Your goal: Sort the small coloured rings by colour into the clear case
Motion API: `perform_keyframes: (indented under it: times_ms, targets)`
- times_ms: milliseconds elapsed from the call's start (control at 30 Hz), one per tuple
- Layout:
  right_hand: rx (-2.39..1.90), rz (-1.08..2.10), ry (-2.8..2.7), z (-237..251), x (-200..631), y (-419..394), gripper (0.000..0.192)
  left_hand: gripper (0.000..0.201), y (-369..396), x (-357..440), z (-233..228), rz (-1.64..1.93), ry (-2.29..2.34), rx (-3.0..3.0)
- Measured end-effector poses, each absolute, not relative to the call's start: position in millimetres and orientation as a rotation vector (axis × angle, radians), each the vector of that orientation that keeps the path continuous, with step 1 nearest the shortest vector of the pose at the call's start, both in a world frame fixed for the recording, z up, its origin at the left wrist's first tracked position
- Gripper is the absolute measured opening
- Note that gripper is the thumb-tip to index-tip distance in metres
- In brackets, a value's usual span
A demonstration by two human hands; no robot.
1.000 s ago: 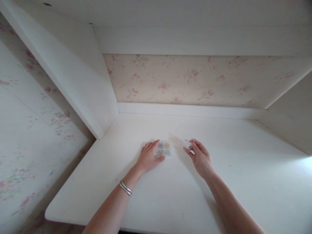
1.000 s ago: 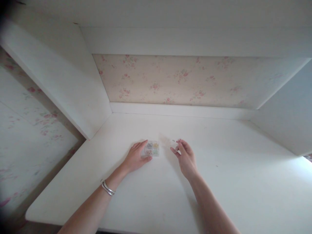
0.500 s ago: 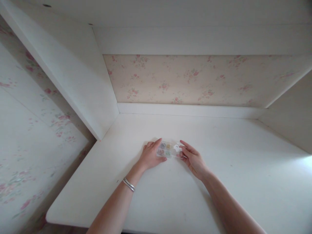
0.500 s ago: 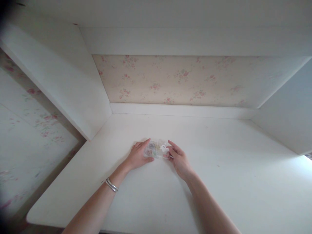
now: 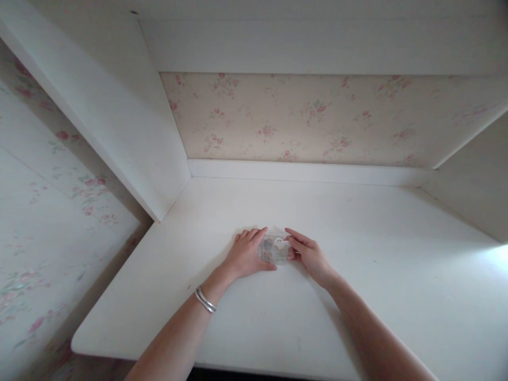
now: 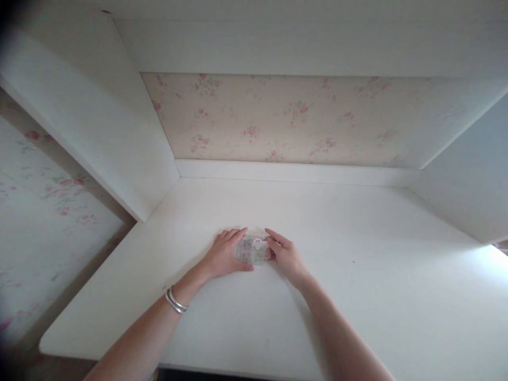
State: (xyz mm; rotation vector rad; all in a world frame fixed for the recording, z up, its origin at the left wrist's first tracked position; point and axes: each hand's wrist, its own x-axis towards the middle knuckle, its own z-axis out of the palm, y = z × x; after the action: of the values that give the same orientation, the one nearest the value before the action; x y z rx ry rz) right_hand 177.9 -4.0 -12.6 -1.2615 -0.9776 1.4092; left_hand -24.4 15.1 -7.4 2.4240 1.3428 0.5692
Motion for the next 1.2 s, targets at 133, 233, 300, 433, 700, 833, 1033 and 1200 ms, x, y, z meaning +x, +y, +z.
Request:
perform_keyframes:
  times_ms: [133, 233, 300, 433, 700, 833, 1033, 1200]
  targets:
    - [-1.467, 1.206, -1.191, -14, 176, -5, 0.044, 0.098, 13, -24, -8, 0.576, 1.331, 2.435]
    - [-1.550, 1.104, -1.316, -13, 175, -7, 0.041, 0.097, 12, -23, -7, 0.562, 1.332, 2.432]
    - [-1.581, 1.032, -1.370, -13, 175, -8, 0.039, 0.098, 10, -22, -7, 0.554, 1.324, 2.422]
    - [-1.610, 0.869, -1.465, -14, 177, -7, 0.036, 0.104, 6, -20, -7, 0.534, 1.301, 2.410]
    - [-1.536, 0.729, -1.665, -15, 180, -8, 0.029, 0.102, 5, -20, -9, 0.533, 1.291, 2.417]
    - [-1.516, 0.699, -1.712, -13, 180, -8, 0.029, 0.098, 4, -19, -8, 0.547, 1.292, 2.422]
    - [-1.471, 0.763, -1.679, -14, 181, -9, 0.027, 0.093, 3, -19, -6, 0.556, 1.279, 2.419]
    - [-1.448, 0.889, -1.636, -15, 184, -9, 0.032, 0.112, 4, -27, -5, 0.495, 1.238, 2.354]
